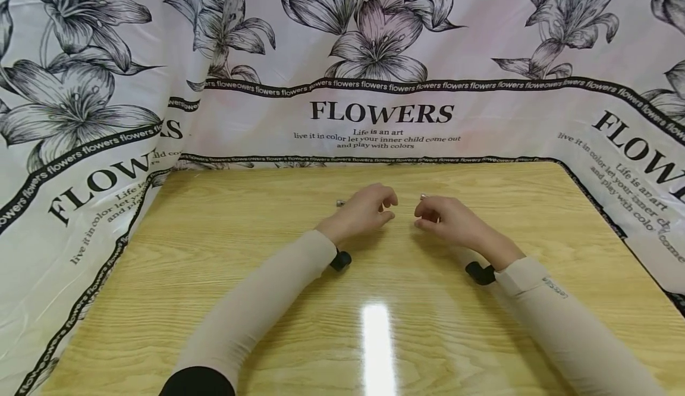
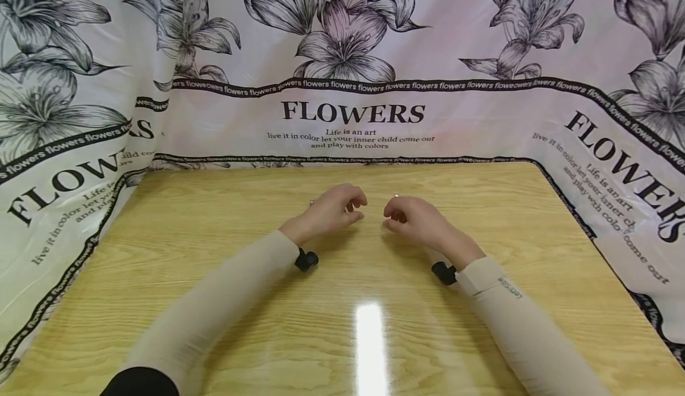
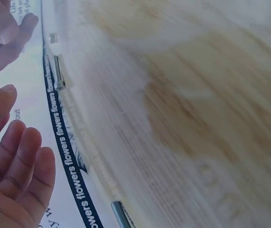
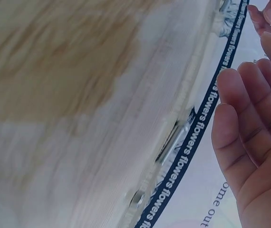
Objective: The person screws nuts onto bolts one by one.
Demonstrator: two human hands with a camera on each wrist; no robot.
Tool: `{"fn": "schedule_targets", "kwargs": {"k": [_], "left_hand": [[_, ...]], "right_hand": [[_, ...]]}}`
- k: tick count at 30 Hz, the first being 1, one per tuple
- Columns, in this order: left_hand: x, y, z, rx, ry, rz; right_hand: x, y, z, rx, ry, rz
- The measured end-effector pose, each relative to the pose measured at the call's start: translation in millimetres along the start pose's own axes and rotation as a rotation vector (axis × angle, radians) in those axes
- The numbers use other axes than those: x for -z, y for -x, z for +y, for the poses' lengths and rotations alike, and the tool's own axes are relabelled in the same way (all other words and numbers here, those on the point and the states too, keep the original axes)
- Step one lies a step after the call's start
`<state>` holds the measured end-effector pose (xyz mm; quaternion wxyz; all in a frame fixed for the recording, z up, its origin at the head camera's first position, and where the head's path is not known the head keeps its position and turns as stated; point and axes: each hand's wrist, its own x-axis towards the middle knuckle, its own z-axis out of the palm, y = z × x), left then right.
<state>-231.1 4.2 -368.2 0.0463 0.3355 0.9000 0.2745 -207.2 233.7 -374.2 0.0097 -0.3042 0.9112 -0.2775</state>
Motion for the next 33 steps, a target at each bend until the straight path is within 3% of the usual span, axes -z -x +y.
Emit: {"fn": "schedule_targets", "kwargs": {"k": [6, 13, 25, 33], "left_hand": [[-8.2, -6.4, 4.2, 0.006, -0.013, -0.021], [-14.9, -14.8, 7.3, -0.028, -0.019, -0.012], [-19.5, -26.6, 10.6, 0.042, -0.026, -0.053], [-21.9, -37.2, 11.3, 0.028, -0.010, -0.041]], "right_hand": [[5, 8.6, 6, -0.009, 0.011, 0.012], [13, 14.9, 14, -0.024, 0.007, 0.035], [28, 22.6, 28, -0.095, 0.032, 0.057], [34, 24.1, 42, -0.157, 0.017, 0.058]]}}
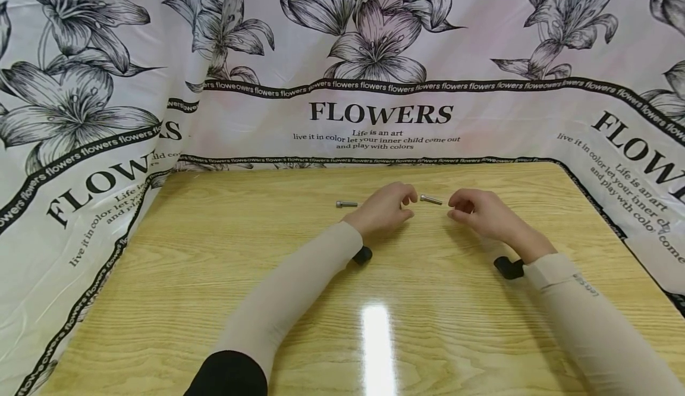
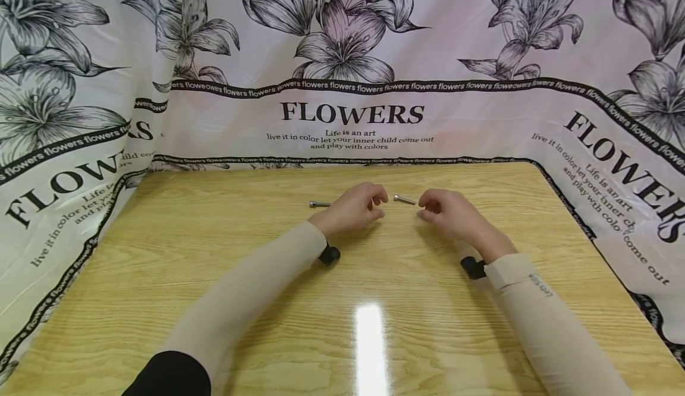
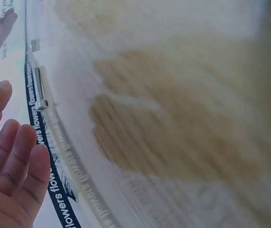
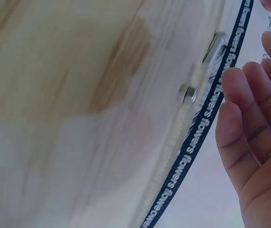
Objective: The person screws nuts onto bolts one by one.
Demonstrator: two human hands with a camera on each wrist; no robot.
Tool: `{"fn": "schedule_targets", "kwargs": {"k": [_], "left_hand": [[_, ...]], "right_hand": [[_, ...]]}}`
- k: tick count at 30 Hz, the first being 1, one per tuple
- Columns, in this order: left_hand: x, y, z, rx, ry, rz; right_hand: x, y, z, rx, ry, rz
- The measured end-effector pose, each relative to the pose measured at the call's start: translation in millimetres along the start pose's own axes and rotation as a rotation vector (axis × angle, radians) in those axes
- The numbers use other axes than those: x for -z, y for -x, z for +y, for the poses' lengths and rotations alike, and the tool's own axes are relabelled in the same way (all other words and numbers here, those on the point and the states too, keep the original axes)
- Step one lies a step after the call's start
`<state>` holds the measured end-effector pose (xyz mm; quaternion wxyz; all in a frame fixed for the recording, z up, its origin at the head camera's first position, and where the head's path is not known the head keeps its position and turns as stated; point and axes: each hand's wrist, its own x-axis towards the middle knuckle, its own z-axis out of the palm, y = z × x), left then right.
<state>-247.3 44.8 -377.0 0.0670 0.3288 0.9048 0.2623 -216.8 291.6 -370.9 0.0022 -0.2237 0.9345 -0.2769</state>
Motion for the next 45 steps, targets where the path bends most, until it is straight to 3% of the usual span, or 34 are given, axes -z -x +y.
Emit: {"fn": "schedule_targets", "kwargs": {"k": [10, 20, 32, 39, 45], "left_hand": [[-2.7, -11.6, 3.2, 0.024, 0.064, -0.007], [-9.6, -26.7, 4.2, 0.038, 0.064, 0.019], [-14.6, -40.0, 8.5, 0.118, 0.061, -0.007], [-16.6, -45.9, 7.9, 0.093, 0.075, -0.004], [-18.6, -50.7, 3.9, 0.124, 0.073, -0.017]], "right_hand": [[3, -1.3, 24, -0.085, -0.010, 0.005], [8, -3.5, 37, -0.103, 0.001, -0.029], [13, -14.2, 36, -0.118, 0.031, -0.123], [12, -20.3, 39, -0.087, 0.040, -0.133], [11, -23.6, 37, -0.107, 0.024, -0.159]]}}
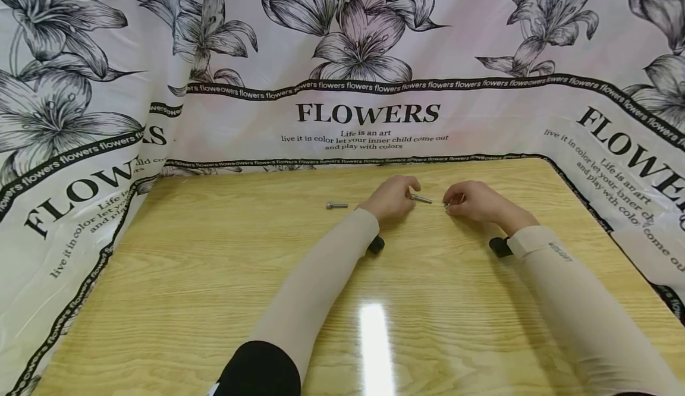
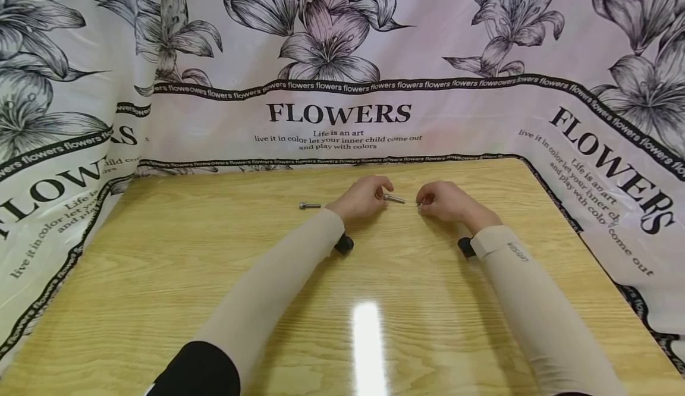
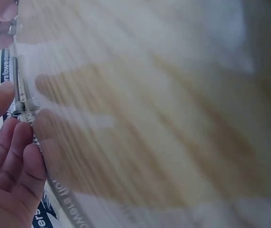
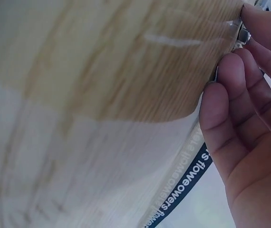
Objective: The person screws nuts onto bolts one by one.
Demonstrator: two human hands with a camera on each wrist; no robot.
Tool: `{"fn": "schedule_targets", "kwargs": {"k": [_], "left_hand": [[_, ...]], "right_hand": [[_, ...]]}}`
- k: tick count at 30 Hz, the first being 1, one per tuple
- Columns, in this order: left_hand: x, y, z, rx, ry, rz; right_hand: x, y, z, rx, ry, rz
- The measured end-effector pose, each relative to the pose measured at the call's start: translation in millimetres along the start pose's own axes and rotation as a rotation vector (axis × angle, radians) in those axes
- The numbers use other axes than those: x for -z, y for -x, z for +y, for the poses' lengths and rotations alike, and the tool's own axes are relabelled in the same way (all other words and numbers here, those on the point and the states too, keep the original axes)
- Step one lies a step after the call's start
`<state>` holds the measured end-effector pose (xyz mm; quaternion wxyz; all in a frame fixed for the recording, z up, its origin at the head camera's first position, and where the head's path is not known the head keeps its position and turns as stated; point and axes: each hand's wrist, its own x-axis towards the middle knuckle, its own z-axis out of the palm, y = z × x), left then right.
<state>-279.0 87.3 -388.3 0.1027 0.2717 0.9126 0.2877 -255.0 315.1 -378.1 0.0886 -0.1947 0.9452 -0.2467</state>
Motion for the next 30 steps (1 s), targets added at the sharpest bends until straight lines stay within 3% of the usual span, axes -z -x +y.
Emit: {"fn": "schedule_targets", "kwargs": {"k": [9, 17, 25, 30], "left_hand": [[0.9, -2.2, -0.5, -0.004, -0.061, -0.017], [-0.3, -2.4, 3.2, 0.030, -0.111, -0.028], [-0.7, -1.2, 1.1, 0.017, -0.118, -0.036], [-1.4, 1.4, -0.2, 0.006, -0.093, -0.007]], "right_hand": [[0.6, -3.1, -1.5, 0.002, -0.006, -0.031], [0.4, -1.7, -0.4, 0.016, 0.014, -0.036], [-0.1, -2.2, -0.4, 0.033, 0.033, -0.059], [0.7, -0.7, -1.1, 0.039, 0.050, -0.053]]}}
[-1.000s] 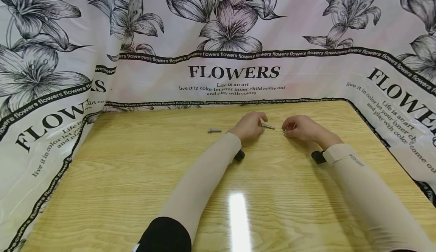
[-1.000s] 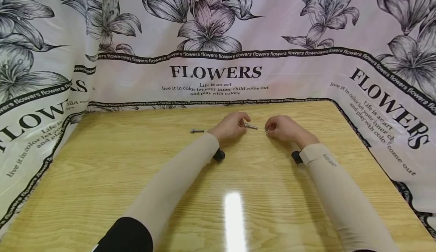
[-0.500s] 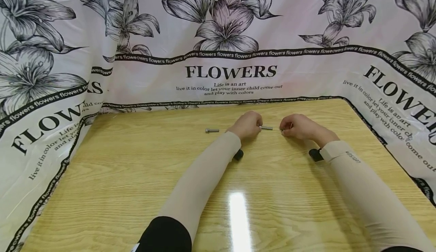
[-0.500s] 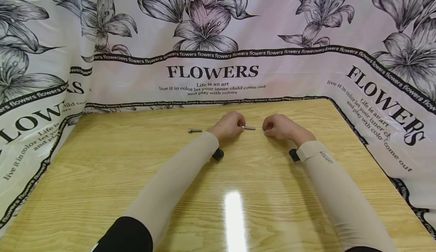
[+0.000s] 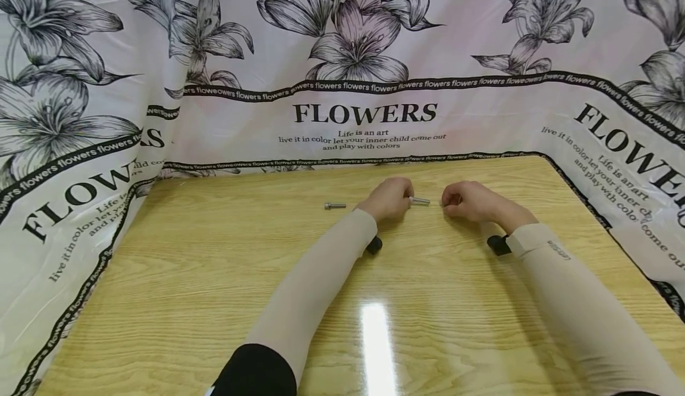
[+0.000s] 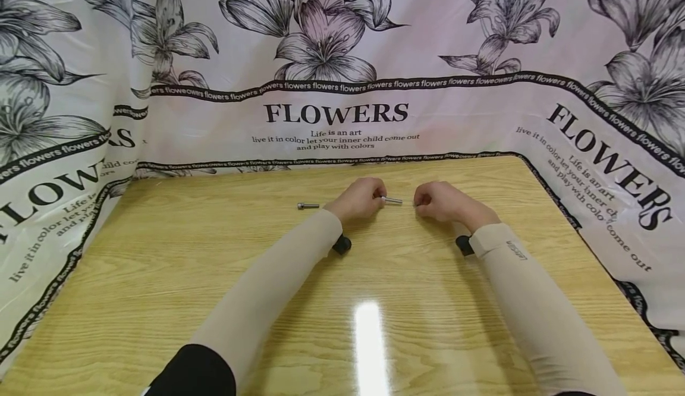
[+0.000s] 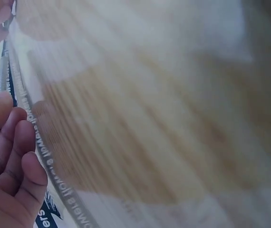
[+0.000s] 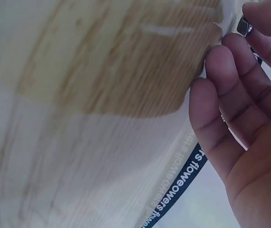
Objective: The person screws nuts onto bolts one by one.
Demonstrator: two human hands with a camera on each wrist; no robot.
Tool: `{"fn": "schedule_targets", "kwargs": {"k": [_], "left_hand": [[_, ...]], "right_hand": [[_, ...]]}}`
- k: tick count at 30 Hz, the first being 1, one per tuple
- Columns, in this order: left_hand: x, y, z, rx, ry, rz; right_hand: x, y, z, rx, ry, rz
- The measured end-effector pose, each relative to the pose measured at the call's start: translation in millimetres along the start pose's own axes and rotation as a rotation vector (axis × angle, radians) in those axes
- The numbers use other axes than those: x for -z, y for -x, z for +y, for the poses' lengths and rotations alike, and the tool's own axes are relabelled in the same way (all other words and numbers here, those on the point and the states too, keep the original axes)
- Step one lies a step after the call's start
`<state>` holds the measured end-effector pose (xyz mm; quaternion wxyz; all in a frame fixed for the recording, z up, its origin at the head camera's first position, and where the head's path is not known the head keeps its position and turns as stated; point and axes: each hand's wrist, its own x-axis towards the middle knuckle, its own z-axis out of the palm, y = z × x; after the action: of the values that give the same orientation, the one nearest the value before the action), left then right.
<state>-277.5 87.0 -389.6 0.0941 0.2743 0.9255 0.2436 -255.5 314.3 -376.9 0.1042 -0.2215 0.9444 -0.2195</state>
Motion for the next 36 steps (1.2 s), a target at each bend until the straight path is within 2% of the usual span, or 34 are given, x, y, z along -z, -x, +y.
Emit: {"fn": "schedule_targets", "kwargs": {"k": [8, 18, 29, 36], "left_hand": [[5.9, 8.7, 1.9, -0.034, 0.049, 0.054], [10.4, 21.4, -3.5, -0.103, 0.138, 0.132], [14.9, 43.3, -9.3, -0.109, 0.238, 0.160], [15.2, 55.6, -8.3, -0.141, 0.245, 0.171]], "right_hand": [[0, 1.5, -4, -0.003, -0.017, 0.031], [-4, 2.1, -18, 0.046, -0.050, 0.109], [-12, 4.9, -27, 0.115, -0.064, 0.232], [-18, 11.0, -36, 0.127, -0.084, 0.270]]}}
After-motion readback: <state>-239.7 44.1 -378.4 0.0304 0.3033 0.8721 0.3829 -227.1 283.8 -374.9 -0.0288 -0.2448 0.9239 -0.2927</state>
